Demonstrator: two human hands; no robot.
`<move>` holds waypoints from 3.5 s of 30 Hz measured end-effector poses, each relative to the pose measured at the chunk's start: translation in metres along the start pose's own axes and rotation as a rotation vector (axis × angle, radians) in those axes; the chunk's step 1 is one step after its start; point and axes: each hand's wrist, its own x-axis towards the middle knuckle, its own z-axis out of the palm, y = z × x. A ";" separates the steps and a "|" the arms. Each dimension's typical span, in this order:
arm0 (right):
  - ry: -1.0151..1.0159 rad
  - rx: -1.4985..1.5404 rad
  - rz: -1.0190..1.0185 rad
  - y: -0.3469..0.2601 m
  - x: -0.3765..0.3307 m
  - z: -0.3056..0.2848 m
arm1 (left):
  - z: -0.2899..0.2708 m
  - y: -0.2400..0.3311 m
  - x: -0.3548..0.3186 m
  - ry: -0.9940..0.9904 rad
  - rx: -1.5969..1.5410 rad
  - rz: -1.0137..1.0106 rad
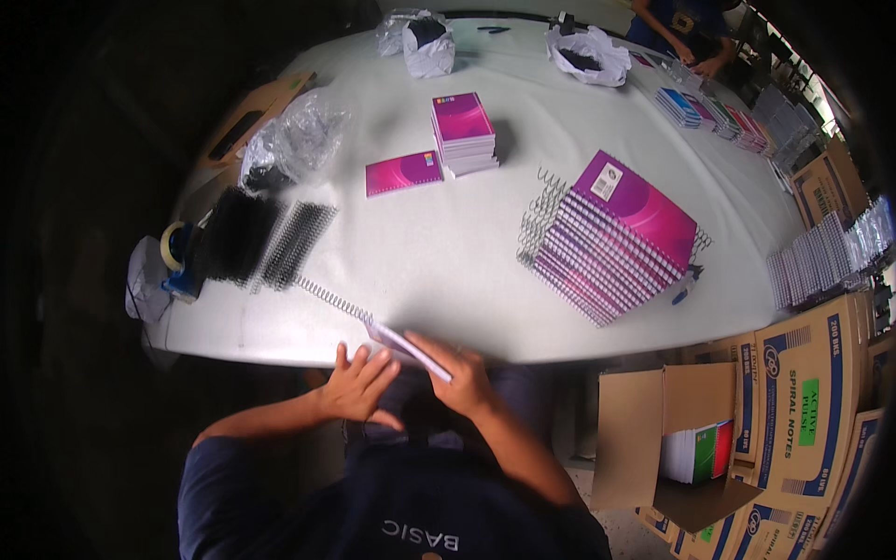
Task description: The person threads wire coils through the prepunched holes of notebook covers and pages by hand, aligning the stacks before placing them onto a pile.
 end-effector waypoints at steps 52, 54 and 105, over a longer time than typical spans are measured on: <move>-0.205 0.429 0.497 0.008 0.015 -0.028 | -0.060 -0.142 0.073 -0.394 -1.456 -0.764; -0.190 0.423 0.475 0.008 0.016 -0.029 | -0.067 -0.137 0.080 -0.196 -1.266 -0.604; -0.033 0.065 0.132 0.001 -0.010 0.010 | 0.023 0.014 0.031 0.233 -0.614 -0.066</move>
